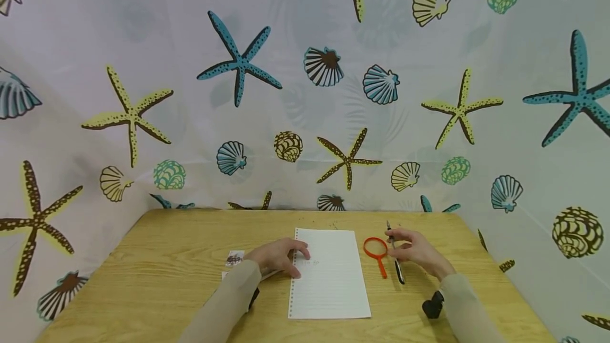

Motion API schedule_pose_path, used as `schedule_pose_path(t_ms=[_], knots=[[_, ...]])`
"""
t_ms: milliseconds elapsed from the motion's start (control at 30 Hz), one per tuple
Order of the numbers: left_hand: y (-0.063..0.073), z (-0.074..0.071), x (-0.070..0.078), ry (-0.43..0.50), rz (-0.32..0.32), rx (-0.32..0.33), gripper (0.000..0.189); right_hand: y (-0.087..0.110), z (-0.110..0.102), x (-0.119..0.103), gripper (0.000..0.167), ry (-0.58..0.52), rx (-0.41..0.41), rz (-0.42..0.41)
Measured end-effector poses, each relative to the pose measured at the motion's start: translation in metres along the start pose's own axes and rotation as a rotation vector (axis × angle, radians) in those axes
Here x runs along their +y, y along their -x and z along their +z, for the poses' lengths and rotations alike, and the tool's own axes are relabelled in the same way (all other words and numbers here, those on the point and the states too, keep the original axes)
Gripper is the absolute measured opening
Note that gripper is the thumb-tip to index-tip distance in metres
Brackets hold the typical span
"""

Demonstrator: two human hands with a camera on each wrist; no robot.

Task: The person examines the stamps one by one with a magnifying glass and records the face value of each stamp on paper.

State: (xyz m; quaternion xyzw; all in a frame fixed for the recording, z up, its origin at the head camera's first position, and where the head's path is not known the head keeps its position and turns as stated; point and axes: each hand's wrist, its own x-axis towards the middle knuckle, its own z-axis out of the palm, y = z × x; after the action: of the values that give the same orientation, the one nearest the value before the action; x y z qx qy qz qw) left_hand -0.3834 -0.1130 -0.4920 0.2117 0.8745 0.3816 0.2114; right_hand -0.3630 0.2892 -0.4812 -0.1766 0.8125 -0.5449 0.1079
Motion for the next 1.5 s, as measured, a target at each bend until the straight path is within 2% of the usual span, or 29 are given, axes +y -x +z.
schedule_pose_path(t_ms=[233, 433, 800, 1000, 1333, 1500], knots=[[0.002, 0.001, -0.001, 0.005, 0.001, 0.004, 0.033, 0.004, -0.007, 0.005, 0.056, 0.060, -0.017, 0.023], [0.003, 0.002, 0.000, 0.020, -0.003, -0.001, 0.033, 0.008, -0.013, 0.013, 0.056, 0.062, -0.037, 0.039], [0.000, 0.002, 0.004, -0.030, -0.029, 0.025, 0.033, 0.010, -0.021, 0.024, 0.056, 0.084, -0.023, 0.074], [0.000, 0.002, 0.005, -0.045, -0.015, 0.009, 0.033, 0.009, -0.021, 0.029, 0.057, 0.108, -0.031, 0.102], [0.002, 0.000, 0.004, 0.002, -0.015, 0.012, 0.034, 0.007, -0.020, 0.027, 0.059, 0.112, -0.045, 0.095], [0.002, 0.000, -0.001, -0.032, 0.014, -0.002, 0.034, 0.006, -0.018, 0.027, 0.059, 0.129, -0.051, 0.091]])
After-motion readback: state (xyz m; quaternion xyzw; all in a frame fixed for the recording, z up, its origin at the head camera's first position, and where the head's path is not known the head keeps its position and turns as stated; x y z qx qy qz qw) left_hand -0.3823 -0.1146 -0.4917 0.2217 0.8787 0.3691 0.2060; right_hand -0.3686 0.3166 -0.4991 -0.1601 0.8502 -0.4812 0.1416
